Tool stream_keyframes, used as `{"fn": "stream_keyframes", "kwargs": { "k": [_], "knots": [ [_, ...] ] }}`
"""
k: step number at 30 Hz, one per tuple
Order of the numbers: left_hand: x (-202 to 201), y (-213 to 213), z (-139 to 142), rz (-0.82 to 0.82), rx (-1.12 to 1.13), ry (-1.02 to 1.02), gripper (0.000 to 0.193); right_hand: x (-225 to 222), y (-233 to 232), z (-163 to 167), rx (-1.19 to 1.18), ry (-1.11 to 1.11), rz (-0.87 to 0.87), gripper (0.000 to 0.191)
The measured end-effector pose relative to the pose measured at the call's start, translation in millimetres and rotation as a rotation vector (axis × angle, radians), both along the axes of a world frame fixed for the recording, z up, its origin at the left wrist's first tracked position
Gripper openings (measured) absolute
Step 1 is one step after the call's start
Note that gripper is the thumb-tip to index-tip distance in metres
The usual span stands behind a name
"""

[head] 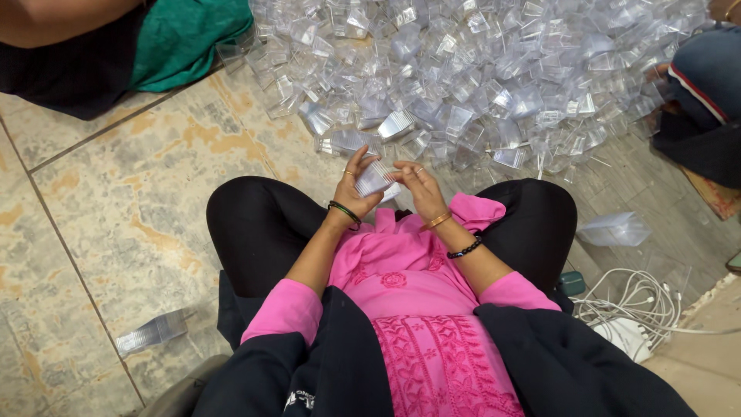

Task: The person sits on the floor among a large pile of small clear plastic cups and nests cups one at a time into stacks, then sets completed stacks aside. Other workers around the pile perform the same cup-nesting work.

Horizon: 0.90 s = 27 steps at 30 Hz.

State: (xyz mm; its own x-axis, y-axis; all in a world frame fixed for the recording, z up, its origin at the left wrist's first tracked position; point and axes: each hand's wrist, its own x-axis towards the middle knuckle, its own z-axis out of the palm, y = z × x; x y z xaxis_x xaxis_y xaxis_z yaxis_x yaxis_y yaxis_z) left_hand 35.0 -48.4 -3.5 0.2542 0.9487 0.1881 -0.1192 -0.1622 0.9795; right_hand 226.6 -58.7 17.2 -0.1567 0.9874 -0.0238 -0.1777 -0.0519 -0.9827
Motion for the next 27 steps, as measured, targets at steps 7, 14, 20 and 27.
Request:
{"fn": "stream_keyframes", "kwargs": {
  "k": [7, 14, 20, 27],
  "knots": [
    [-7, 0, -2, 0.093, 0.283, 0.447, 0.096, 10, 1, 4, 0.172, -0.544, 0.071, 0.030],
    [-5, 31, -35, 0.153, -0.543, 0.143, 0.069, -1, -10, -15, 0.732, -1.325, 0.181, 0.029],
    [17, 24, -47, -0.123, -0.408, 0.378, 0.058, -1, -10, -24, 0.792, -1.475, 0.393, 0.025],
    [26, 20, -57, -0.158, -0.423, 0.380, 0.050, 20, 45, 20, 0.509, -1.354, -0.134, 0.027]
  ]
}}
